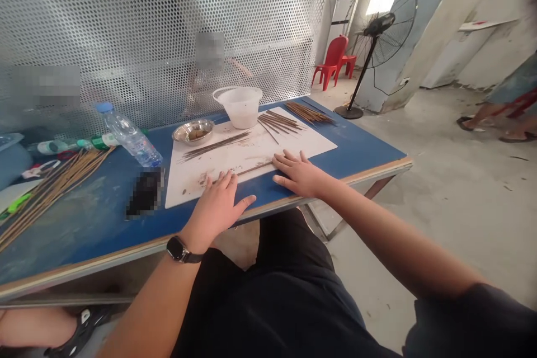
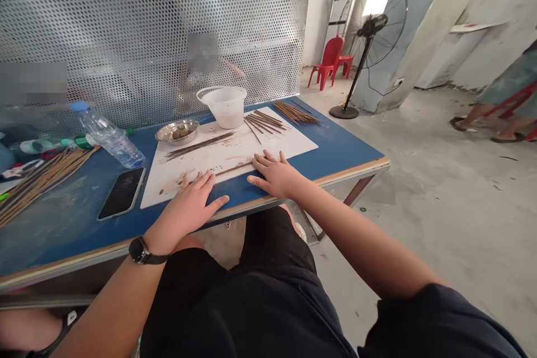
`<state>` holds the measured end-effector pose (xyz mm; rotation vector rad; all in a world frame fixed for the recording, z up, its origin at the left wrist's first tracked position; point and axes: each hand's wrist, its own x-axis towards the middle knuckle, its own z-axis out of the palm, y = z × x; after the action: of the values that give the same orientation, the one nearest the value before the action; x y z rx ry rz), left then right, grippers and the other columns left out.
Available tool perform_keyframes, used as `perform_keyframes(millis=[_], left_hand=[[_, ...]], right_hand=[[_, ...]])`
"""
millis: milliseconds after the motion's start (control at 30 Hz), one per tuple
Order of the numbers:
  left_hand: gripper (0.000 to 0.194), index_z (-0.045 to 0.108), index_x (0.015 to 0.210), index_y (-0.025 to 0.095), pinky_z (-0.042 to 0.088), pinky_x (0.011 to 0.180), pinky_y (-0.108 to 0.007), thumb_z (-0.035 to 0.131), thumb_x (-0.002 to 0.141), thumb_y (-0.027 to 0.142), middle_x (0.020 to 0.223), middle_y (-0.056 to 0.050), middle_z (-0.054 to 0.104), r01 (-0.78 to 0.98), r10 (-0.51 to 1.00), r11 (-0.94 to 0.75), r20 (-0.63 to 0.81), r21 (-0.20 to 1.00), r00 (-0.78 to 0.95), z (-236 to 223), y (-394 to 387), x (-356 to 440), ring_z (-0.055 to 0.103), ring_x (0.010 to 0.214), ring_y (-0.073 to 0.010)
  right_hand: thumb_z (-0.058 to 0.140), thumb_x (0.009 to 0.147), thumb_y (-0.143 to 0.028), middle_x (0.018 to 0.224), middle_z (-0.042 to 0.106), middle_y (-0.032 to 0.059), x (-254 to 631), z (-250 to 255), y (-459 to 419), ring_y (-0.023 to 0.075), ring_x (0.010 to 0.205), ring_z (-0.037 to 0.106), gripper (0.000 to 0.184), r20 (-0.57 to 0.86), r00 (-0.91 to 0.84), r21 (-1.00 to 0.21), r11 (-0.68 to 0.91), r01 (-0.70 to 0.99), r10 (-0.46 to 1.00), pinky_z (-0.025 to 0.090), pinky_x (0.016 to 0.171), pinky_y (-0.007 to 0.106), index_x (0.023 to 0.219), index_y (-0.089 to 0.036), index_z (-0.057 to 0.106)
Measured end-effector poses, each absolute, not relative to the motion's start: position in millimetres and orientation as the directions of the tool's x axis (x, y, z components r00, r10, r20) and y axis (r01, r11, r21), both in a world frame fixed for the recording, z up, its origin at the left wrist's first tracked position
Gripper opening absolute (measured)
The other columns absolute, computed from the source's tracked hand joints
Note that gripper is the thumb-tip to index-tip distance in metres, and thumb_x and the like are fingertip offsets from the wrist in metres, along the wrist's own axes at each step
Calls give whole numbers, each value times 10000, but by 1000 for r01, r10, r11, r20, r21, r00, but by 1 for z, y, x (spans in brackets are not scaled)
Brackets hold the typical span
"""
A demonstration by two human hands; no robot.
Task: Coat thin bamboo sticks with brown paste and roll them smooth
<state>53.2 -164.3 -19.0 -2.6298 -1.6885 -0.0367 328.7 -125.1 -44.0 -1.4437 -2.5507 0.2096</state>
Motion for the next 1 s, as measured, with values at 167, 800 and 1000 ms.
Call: perform_keyframes(millis=[167,800,1000], left_hand=[[933,321,1663,60,209,1307,-570,316,1028,743,1726,-218,264,910,909,-415,25,7,415,-22,-173,54,261,1610,-369],[585,771,1247,230,464,1138,-493,646,885,673,1501,-128,602,812,865,-497,99,305,492,-10,-49,16,593,1334,-367],[455,797,1139,228,483,1108,-507,654,908,593,1382,-121,659,796,849,-526,140,298,509,-13,-51,21,599,1278,-355]], right_hand=[[149,1033,-732,1746,244,167,331,-45,-130,425,1634,121,911,100,-484,-243,493,835,869,85,1257,759,1681,-109,300],[712,894,-450,1175,774,123,349,-22,-24,300,1102,688,328,330,-578,-400,665,631,747,527,997,444,1081,-201,814],[667,898,-317,1073,782,121,341,-23,-21,288,1048,680,189,371,-618,-358,721,594,693,503,1022,463,908,-194,810]])
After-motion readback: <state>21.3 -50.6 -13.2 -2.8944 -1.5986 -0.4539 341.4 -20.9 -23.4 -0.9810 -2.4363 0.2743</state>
